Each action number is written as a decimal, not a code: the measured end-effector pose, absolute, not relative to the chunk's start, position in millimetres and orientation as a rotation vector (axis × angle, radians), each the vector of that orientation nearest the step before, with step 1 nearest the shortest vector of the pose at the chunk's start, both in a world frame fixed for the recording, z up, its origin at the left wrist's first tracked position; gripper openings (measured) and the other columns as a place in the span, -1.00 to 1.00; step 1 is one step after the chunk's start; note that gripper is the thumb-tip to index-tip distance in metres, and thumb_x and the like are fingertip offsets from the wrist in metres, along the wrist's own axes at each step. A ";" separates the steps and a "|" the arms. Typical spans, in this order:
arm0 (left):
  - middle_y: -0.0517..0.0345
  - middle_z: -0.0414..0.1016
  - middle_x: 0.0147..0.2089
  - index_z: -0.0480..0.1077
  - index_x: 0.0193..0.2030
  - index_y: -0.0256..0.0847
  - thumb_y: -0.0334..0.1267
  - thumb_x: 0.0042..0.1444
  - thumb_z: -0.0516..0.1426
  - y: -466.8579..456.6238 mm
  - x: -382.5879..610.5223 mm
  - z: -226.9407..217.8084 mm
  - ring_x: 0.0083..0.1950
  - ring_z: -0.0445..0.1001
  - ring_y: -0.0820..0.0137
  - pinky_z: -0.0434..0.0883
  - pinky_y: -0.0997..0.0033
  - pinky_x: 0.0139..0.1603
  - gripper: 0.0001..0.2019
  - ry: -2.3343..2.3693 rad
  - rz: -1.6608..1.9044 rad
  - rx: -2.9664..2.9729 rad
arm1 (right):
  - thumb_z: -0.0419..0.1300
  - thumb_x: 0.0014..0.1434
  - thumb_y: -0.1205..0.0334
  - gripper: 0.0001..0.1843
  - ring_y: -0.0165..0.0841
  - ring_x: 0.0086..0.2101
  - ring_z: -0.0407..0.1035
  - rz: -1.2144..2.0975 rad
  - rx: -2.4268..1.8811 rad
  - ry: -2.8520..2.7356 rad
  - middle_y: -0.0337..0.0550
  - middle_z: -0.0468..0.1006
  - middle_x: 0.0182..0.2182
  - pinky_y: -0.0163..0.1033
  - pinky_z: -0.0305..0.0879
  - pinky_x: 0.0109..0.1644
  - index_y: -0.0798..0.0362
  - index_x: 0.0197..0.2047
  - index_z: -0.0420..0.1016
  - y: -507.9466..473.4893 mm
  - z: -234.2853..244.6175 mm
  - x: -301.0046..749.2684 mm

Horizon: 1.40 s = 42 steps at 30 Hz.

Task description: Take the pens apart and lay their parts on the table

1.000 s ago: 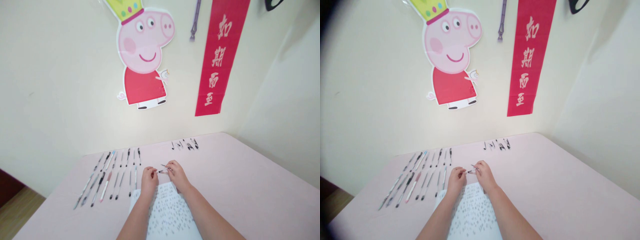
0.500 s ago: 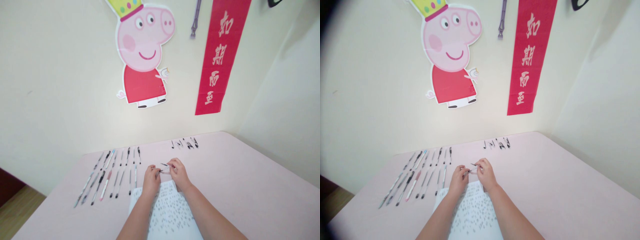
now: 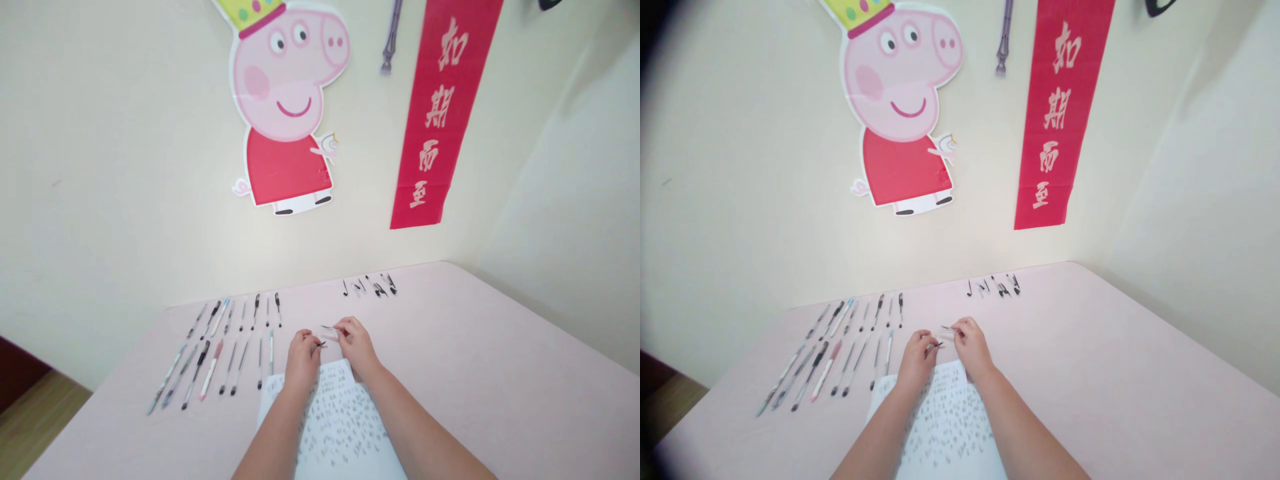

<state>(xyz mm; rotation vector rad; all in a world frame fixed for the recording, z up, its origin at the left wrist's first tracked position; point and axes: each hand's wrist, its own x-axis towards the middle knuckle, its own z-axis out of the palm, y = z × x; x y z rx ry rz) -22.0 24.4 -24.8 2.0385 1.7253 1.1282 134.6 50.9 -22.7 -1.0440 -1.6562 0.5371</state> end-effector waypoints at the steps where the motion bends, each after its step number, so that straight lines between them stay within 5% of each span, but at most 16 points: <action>1: 0.05 0.33 -0.16 0.45 -0.40 -0.22 -0.52 -0.09 0.07 24.1 -21.9 -24.1 -0.08 0.37 0.29 0.33 0.20 -0.01 -0.82 1.726 1.124 2.038 | 0.04 0.02 0.47 -0.77 -0.35 -0.28 0.34 0.552 -1.067 -1.688 -0.15 0.42 -0.35 -0.25 0.30 -0.18 0.05 -0.34 0.48 50.7 -23.3 134.3; 20: 0.05 0.32 -0.13 0.41 -0.40 -0.20 -0.42 -0.04 0.07 20.7 -20.5 -22.4 -0.05 0.34 0.27 0.29 0.17 0.02 -0.89 1.692 1.076 2.084 | 0.14 0.01 0.47 -0.72 -0.29 -0.21 0.28 0.387 -1.135 -2.093 -0.15 0.48 -0.29 -0.20 0.22 -0.10 -0.04 -0.25 0.53 39.1 -8.4 130.9; 28: 0.04 0.32 -0.11 0.41 -0.40 -0.19 -0.43 -0.05 0.08 19.0 -20.1 -20.2 -0.01 0.33 0.25 0.28 0.15 0.04 -0.89 1.679 1.051 2.081 | 0.19 -0.01 0.47 -0.83 -0.30 -0.23 0.27 0.408 -1.160 -2.077 -0.17 0.47 -0.36 -0.20 0.21 -0.12 0.01 -0.44 0.51 40.7 -11.9 129.4; 42: 0.04 0.31 -0.12 0.38 -0.35 -0.23 -0.49 -0.07 0.05 23.4 -22.4 -26.7 -0.02 0.32 0.25 0.27 0.13 0.06 -0.84 1.692 1.068 2.045 | 0.21 -0.05 0.48 -0.84 -0.28 -0.23 0.26 0.407 -1.211 -1.993 -0.17 0.43 -0.36 -0.19 0.22 -0.13 0.01 -0.46 0.45 42.4 -16.8 130.4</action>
